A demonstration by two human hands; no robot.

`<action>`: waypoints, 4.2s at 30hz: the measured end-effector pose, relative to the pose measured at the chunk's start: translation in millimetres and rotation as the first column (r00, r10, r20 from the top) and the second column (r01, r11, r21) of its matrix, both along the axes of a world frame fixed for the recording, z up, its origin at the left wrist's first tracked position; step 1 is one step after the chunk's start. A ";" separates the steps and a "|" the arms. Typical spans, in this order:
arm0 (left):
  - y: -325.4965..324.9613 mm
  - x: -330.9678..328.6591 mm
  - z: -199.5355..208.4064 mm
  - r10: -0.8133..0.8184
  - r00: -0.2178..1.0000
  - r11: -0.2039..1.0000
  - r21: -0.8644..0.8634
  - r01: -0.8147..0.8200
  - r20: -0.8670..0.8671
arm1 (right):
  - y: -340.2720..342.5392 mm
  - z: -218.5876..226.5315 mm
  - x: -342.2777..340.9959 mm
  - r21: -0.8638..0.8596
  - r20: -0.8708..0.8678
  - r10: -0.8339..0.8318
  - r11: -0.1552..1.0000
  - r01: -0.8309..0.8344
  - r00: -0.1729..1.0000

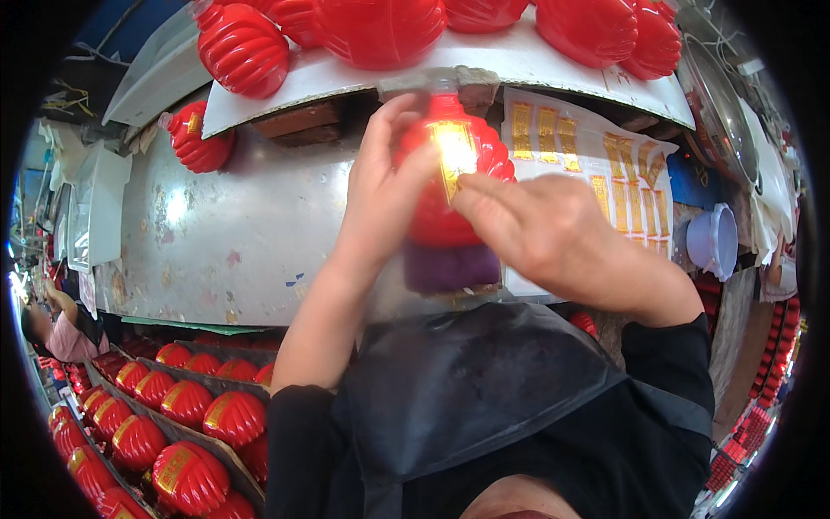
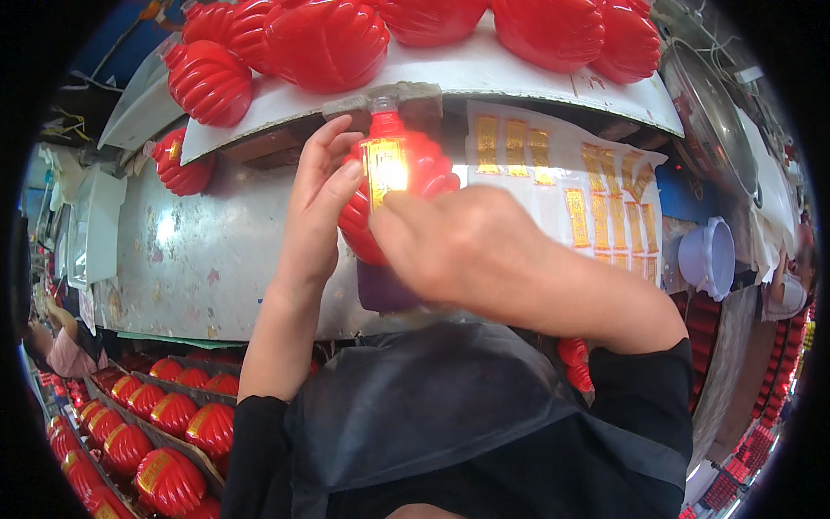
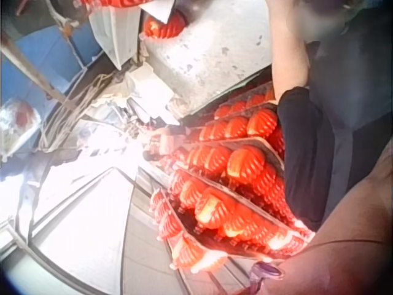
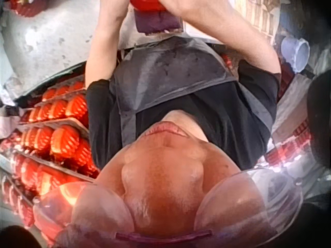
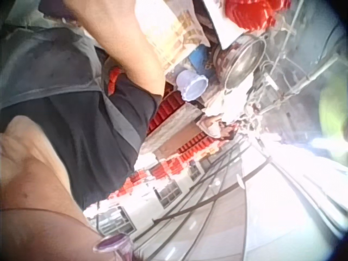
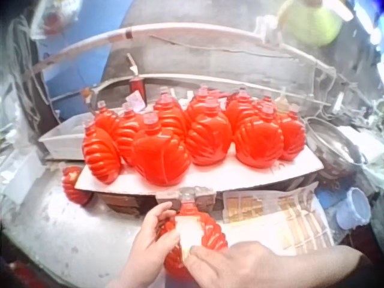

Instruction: The person repeatedly picks up red plastic bottles, applies a gold label to each bottle, smooths the label, and places the labeled bottles into a cardboard tray. The person handles the bottles one at a time throughout the clip.

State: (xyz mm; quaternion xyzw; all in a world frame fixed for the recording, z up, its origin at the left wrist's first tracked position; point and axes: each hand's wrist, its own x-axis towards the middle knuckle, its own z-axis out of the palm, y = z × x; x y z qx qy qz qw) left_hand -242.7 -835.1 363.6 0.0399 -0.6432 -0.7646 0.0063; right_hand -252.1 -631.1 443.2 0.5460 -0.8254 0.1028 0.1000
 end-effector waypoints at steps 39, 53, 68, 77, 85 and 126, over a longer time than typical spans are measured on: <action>4.7 31.3 -38.1 0.024 0.966 0.996 -0.077 -0.046 -0.258 | 26.0 -56.2 -15.8 -0.067 0.794 -0.282 0.840 0.539 0.538; 8.3 30.0 -39.1 0.048 0.980 0.987 -0.141 -0.077 -0.195 | 14.1 -70.4 0.1 -0.163 0.683 -0.328 0.802 0.574 0.652; 6.9 29.1 -39.9 0.011 0.980 0.972 -0.226 -0.057 -0.200 | 26.7 -55.9 -26.1 -0.192 0.917 -0.117 0.708 0.680 0.381; 4.3 29.5 -47.3 -0.003 0.966 0.943 -0.323 -0.083 -0.257 | -0.7 -34.5 -32.3 -0.444 0.418 -0.125 0.836 0.322 0.900; -3.1 30.6 -59.6 0.044 0.911 0.969 -0.206 -0.139 -0.410 | 9.6 -55.1 12.0 -0.444 -0.135 0.159 0.873 -0.203 0.978; 10.2 40.4 -42.2 0.007 0.961 0.912 -0.392 -0.119 -0.275 | -5.3 -70.2 23.5 -0.548 0.402 -0.337 0.657 0.518 0.852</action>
